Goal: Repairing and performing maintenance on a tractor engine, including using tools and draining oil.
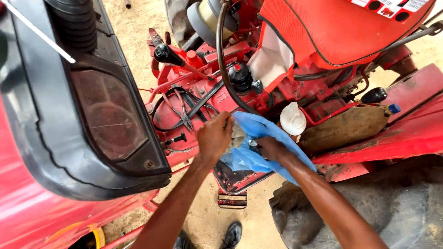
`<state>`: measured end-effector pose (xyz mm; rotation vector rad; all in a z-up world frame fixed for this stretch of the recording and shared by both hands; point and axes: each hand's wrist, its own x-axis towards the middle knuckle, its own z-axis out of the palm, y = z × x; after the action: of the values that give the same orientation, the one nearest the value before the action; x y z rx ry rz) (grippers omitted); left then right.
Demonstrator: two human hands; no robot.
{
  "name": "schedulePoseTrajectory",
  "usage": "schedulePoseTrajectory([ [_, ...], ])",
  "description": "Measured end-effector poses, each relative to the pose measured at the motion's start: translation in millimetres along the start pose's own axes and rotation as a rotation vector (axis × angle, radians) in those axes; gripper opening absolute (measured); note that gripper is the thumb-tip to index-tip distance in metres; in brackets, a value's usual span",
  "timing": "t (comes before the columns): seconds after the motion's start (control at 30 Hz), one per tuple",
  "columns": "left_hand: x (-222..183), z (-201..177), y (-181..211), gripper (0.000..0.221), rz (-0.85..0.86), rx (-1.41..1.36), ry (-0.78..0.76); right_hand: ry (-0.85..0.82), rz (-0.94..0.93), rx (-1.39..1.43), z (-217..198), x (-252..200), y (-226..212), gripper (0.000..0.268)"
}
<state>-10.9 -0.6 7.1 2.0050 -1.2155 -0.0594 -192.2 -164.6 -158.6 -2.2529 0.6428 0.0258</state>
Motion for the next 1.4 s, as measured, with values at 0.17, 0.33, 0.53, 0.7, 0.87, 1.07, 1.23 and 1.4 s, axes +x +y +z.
schedulePoseTrajectory([
  [0.17,1,7,-26,0.02,0.004,0.047,-0.019,0.126,-0.116,0.03,-13,-40,-26,0.027],
  [0.33,-2,-20,-18,0.039,0.018,-0.129,0.039,0.504,-0.342,0.364,-52,-99,-105,0.017],
  [0.53,-42,-69,65,0.031,0.13,-0.431,-0.224,0.547,-0.154,1.003,-117,-143,-182,0.017],
  [0.7,-96,-157,137,0.036,0.244,-0.142,-0.394,0.407,-0.29,1.215,-127,-179,-270,0.027],
  [0.87,-143,-264,148,0.035,0.154,-0.43,-0.304,0.238,-0.534,1.143,-89,-203,-384,0.032],
  [1.07,-120,-440,111,0.021,0.255,0.189,-0.139,0.224,-0.366,0.552,-119,-176,-542,0.04],
  [1.23,-5,-495,5,0.045,0.299,0.277,0.562,0.184,-0.216,-0.159,-112,-77,-660,0.029],
  [1.4,-24,-524,-48,0.044,0.349,0.185,0.602,0.506,-0.257,-0.688,-82,77,-672,0.04],
])
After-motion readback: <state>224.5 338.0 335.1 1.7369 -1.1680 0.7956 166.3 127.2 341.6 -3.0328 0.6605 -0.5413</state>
